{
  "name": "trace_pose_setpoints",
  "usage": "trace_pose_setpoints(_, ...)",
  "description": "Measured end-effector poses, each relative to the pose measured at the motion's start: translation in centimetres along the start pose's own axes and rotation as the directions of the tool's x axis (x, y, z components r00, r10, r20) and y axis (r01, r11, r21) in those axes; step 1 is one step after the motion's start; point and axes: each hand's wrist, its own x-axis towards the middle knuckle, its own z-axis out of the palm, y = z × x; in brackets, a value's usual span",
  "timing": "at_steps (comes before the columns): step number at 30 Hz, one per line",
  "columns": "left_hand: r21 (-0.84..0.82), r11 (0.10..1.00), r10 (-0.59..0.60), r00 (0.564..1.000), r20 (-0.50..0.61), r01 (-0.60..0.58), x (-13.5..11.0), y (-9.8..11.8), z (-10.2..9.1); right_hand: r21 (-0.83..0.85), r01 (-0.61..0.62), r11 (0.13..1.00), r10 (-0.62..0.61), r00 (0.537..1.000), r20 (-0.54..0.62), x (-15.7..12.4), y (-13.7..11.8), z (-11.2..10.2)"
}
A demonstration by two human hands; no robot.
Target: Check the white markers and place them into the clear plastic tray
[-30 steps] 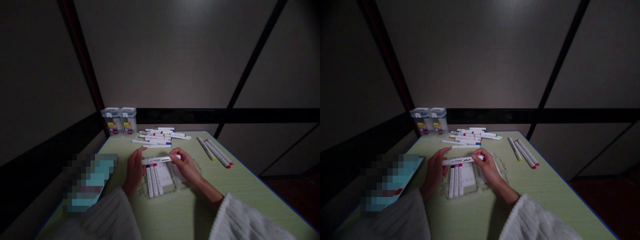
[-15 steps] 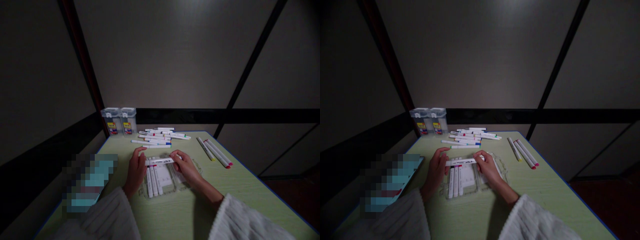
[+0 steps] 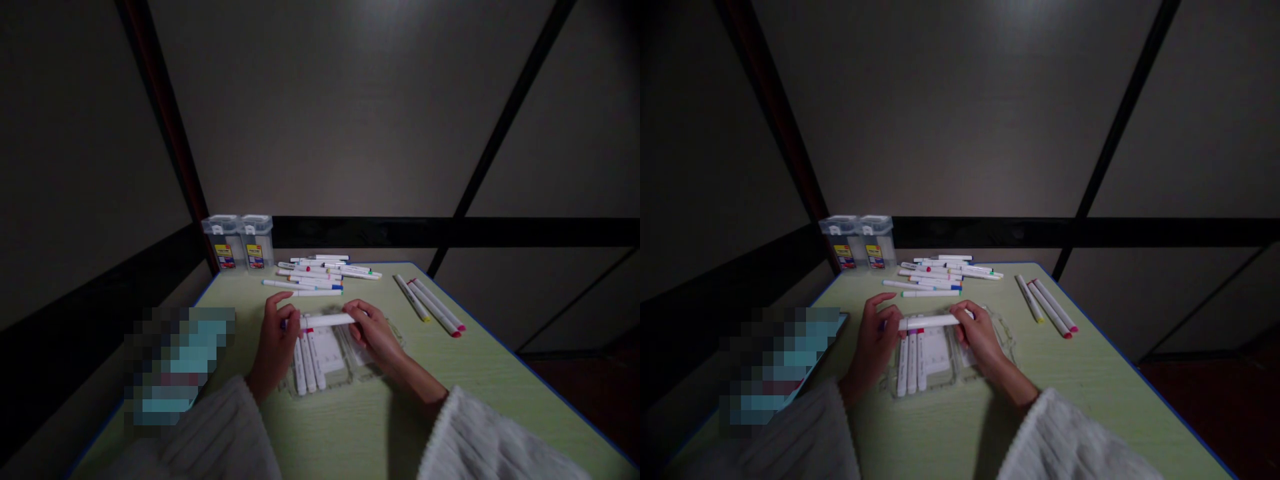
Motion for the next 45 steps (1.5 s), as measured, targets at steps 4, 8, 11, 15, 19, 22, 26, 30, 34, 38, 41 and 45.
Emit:
trace_pose_setpoints(4, -0.042, 0.999, 0.012, 1.0, 0.029, -0.011, -0.22, 0.08, 0.1, 0.027, -0.003, 1.0, 0.003, 1.0, -0.009, -0.01, -0.13, -0.05)
trace_pose_setpoints(8, -0.056, 0.997, 0.049, 0.998, 0.029, -0.047, -0.24, 0.17, 0.14, 0.008, 0.002, 1.0, -0.002, 1.0, -0.029, -0.09, -0.25, -0.04)
trace_pose_setpoints(11, -0.059, 0.997, 0.044, 0.998, 0.042, -0.041, -0.16, 0.1, 0.14, -0.003, 0.022, 1.0, -0.022, 0.998, -0.053, -0.09, -0.29, -0.04)
trace_pose_setpoints(15, -0.053, 0.997, -0.044, 0.995, 0.085, 0.049, -0.06, 0.07, 0.16, -0.003, 0.046, 0.999, -0.046, 0.998, -0.053, 0.01, -0.25, -0.1)
trace_pose_setpoints(19, -0.033, 0.992, -0.116, 0.989, 0.087, 0.119, 0.06, 0.32, 0.14, -0.029, 0.056, 0.998, -0.057, 0.997, -0.05, -0.02, -0.25, -0.12)
trace_pose_setpoints(22, -0.057, 0.988, -0.144, 0.988, 0.051, 0.146, 0.21, 0.42, 0.08, -0.05, 0.056, 0.997, -0.058, 0.998, -0.033, -0.09, -0.34, -0.04)
trace_pose_setpoints(26, -0.064, 0.985, -0.162, 0.987, -0.012, 0.161, 0.43, 0.26, -0.02, -0.01, 0.072, 0.997, -0.072, 0.997, -0.015, -0.1, -0.5, 0.15)
trace_pose_setpoints(30, -0.038, 0.985, -0.168, 0.985, -0.028, 0.167, 0.53, 0.11, -0.09, 0.071, 0.095, 0.993, -0.096, 0.995, 0.004, -0.11, -0.57, 0.26)
trace_pose_setpoints(34, -0.023, 0.984, -0.175, 0.984, -0.033, 0.174, 0.57, 0.03, -0.13, 0.129, 0.089, 0.988, -0.095, 0.995, 0.039, -0.2, -0.59, 0.27)
trace_pose_setpoints(38, -0.002, 0.983, -0.186, 0.982, -0.024, 0.186, 0.55, 0.07, -0.09, 0.175, 0.101, 0.979, -0.113, 0.992, 0.061, -0.15, -0.53, 0.16)
trace_pose_setpoints(41, 0.004, 0.985, -0.17, 0.985, -0.013, 0.17, 0.47, 0.25, 0.02, 0.167, 0.094, 0.982, -0.102, 0.994, 0.04, -0.01, -0.45, -0.02)
trace_pose_setpoints(45, -0.025, 0.985, -0.171, 0.985, -0.034, 0.171, 0.44, 0.48, 0.17, 0.07, 0.073, 0.995, -0.076, 0.997, 0.034, 0.07, -0.45, -0.15)
